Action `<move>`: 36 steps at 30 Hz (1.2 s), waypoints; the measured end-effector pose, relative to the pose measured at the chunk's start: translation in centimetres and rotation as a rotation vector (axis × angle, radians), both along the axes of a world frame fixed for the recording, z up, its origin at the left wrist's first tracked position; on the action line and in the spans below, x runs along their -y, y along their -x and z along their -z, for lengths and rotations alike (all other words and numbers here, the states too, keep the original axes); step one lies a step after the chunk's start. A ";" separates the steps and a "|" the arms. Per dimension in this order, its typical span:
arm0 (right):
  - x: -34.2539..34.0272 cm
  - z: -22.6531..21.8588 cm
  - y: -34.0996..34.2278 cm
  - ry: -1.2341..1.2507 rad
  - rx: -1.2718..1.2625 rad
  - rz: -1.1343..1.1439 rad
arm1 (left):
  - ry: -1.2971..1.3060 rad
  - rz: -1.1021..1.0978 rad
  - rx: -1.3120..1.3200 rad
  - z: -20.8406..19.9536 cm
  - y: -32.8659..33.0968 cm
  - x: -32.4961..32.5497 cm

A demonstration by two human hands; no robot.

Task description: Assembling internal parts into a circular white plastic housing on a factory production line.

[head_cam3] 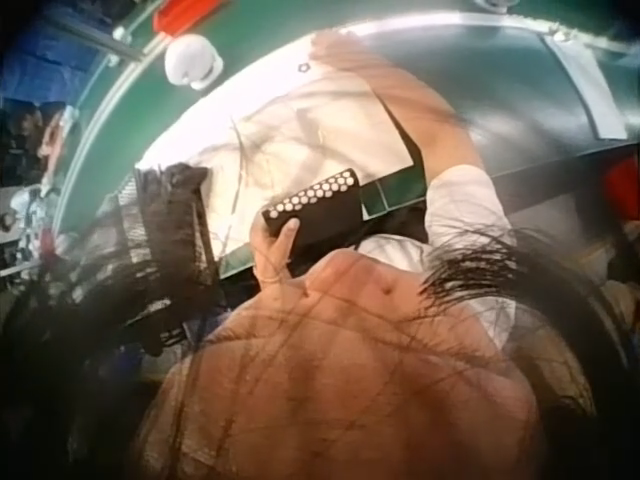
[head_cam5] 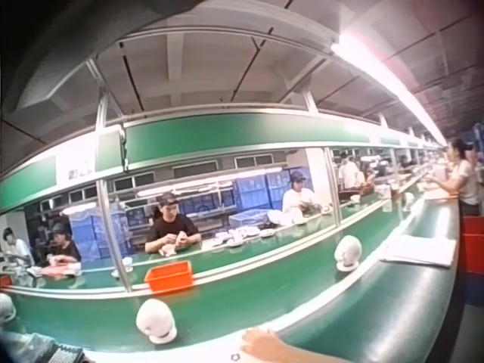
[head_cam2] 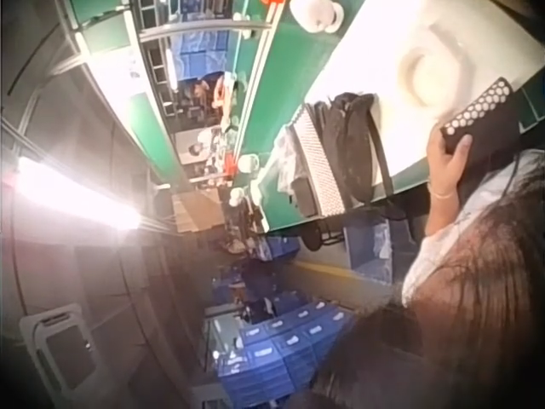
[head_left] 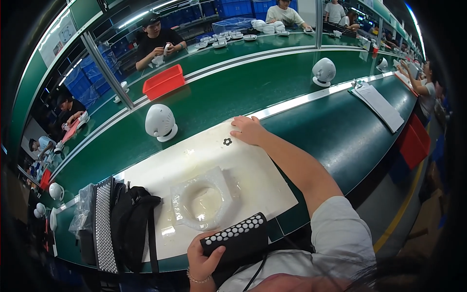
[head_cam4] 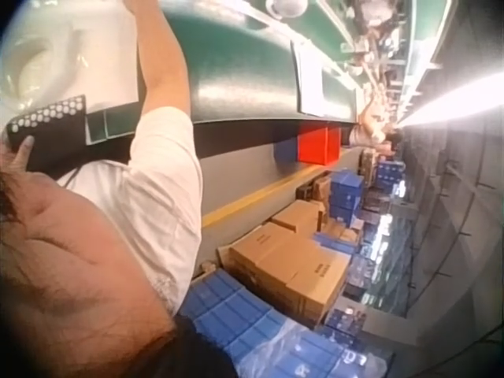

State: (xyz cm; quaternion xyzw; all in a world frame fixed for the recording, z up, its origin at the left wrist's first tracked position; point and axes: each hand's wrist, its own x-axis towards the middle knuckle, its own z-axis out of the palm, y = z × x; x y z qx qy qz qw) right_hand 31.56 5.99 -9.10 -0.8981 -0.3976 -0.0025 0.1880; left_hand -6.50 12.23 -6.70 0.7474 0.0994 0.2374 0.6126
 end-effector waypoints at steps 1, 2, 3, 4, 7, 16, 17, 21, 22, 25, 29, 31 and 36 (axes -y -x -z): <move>0.0 0.1 -0.1 -0.002 -0.004 -0.001 | 0.000 0.005 -0.005 0.0 0.0 0.0; 0.0 0.1 0.0 -0.004 -0.008 -0.003 | 0.001 0.010 -0.011 -0.1 0.0 0.0; 0.0 0.1 0.0 -0.005 -0.008 -0.007 | 0.000 0.006 -0.011 -0.1 0.0 0.0; 0.1 0.1 0.0 0.002 -0.011 -0.001 | 0.006 0.017 -0.019 -0.2 0.0 0.0; 0.1 0.2 0.0 0.007 -0.016 0.003 | 0.031 0.028 -0.026 -0.3 0.0 0.1; -0.1 0.3 0.0 -0.004 -0.019 0.000 | -0.027 0.019 -0.011 0.4 0.2 -0.4; -0.2 0.2 0.0 0.001 -0.021 -0.001 | -0.043 0.016 -0.012 0.5 0.2 -0.5; -0.2 -0.1 0.2 0.017 -0.032 -0.001 | -0.012 0.015 -0.014 0.5 0.3 -0.5; -0.2 -0.1 0.2 0.018 -0.034 -0.002 | -0.008 0.017 -0.016 0.5 0.3 -0.5; -0.2 0.0 0.1 0.014 -0.038 -0.004 | 0.001 0.025 -0.015 0.5 0.2 -0.5; -0.3 0.3 -0.1 0.009 -0.034 -0.016 | 0.032 0.036 -0.013 0.6 0.3 -0.5; -0.4 0.3 -0.1 0.009 -0.033 -0.014 | 0.025 0.039 -0.013 0.5 0.3 -0.6; -0.5 0.5 -0.1 0.010 -0.017 -0.016 | 0.013 0.036 -0.013 0.7 0.3 -0.8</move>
